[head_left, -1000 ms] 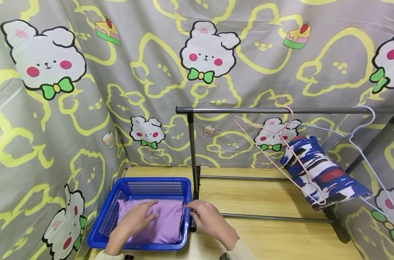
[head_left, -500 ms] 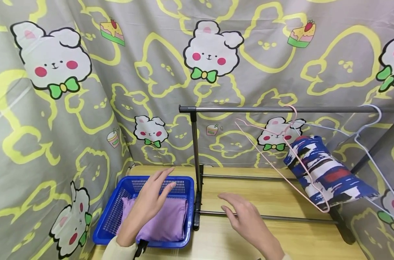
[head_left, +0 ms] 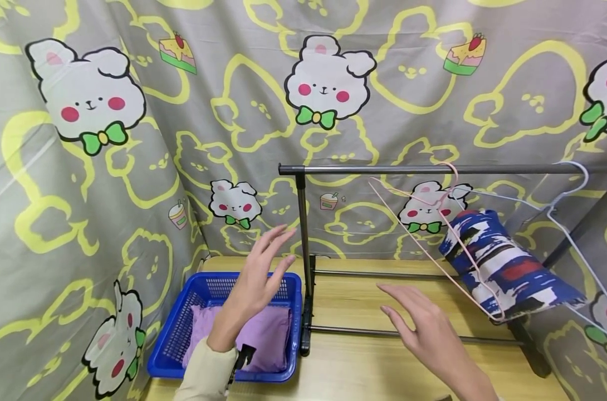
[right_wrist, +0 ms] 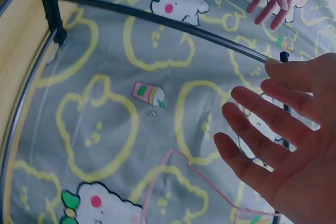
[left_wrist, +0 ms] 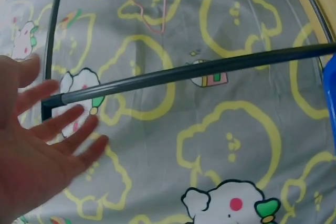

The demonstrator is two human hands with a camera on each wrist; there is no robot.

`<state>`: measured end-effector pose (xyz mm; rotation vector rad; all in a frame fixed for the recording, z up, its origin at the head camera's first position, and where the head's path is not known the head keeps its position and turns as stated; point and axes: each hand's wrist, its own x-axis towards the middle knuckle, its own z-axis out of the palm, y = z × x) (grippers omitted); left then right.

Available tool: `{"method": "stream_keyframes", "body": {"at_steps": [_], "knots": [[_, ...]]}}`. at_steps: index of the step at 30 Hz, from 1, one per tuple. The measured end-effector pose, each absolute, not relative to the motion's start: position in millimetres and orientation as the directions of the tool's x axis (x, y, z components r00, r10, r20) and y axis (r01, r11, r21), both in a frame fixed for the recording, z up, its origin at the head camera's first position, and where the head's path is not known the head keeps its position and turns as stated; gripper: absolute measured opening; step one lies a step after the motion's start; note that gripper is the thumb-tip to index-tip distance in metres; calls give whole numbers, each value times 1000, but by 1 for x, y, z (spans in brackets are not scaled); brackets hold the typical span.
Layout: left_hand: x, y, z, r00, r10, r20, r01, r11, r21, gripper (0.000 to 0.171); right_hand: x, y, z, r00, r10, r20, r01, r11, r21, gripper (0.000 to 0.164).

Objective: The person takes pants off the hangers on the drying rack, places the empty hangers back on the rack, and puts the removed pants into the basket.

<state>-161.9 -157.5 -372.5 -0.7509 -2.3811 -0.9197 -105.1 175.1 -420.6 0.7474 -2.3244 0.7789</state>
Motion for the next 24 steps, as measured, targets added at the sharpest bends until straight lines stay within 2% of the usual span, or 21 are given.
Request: {"method": "stream_keyframes", "body": {"at_steps": [7,16,21,24], "knots": [[-185,-145,-349,-612,361,704,723,615,314,49,-96,201,-404,-634,-319,704,-694,636,-336,42],[-210,-122,-314,-470,396,789,770,620,148,51,-82,227,-374,-618,-262,741,-677,657,-331,55],[-224,-111,-300,-435,423,795,761,645,73,50,-78,237,-367,-594,-217,775,-660,682,-315,59],[-231,-107,-292,-452,417,788,713,700,38,48,-75,247,-365,-582,-184,792,-637,709,-304,60]]}}
